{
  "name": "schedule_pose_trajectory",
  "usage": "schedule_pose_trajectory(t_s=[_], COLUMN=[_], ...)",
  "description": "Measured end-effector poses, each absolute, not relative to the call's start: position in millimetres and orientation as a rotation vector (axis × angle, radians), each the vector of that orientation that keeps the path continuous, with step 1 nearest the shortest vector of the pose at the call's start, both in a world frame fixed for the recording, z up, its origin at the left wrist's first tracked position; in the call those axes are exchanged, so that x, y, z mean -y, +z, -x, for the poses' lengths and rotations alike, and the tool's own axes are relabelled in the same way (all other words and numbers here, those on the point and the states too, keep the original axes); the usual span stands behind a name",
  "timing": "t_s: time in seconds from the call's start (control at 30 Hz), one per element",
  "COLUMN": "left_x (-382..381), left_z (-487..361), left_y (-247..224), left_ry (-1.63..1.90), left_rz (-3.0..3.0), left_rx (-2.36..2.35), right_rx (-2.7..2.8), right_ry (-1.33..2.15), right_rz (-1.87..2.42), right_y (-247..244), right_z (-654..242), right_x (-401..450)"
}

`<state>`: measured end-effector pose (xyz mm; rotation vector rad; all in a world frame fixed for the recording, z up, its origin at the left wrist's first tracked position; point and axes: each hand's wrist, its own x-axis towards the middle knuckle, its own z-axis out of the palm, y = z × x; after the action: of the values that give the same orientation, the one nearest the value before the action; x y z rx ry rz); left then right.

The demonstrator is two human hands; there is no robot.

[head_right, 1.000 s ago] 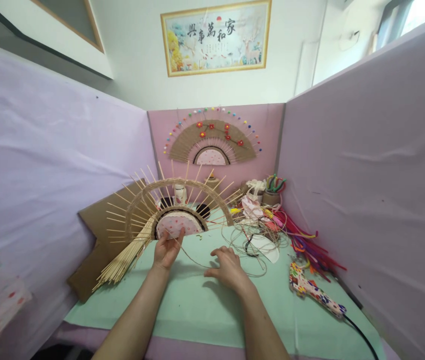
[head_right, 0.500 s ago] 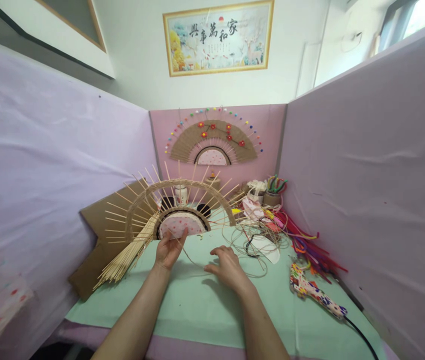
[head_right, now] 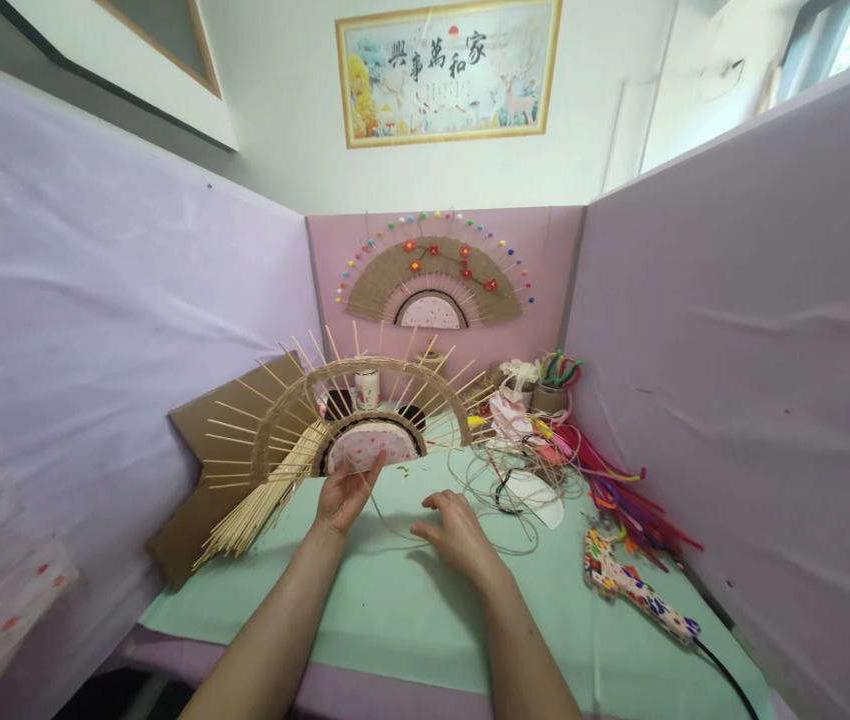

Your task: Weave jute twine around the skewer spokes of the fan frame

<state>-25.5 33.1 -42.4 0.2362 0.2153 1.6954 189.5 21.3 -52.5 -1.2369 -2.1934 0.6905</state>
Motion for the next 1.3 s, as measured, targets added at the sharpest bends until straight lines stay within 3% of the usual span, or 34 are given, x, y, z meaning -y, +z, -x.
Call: schedule_pose_trajectory(t_s=[1.0,1.3], left_x=[-31,-29], left_z=[20,17], left_y=[-40,-39], left_ry=[1.702,1.686], left_rz=[-0.404,-0.675], left_rx=[-0.249,-0.297], right_rx=[2.037,1.844], right_ry=[0.639,0.618], right_rz=[1.084,0.598], right_y=[-65,12], right_z=[-185,-137], right_x=[-32,-8])
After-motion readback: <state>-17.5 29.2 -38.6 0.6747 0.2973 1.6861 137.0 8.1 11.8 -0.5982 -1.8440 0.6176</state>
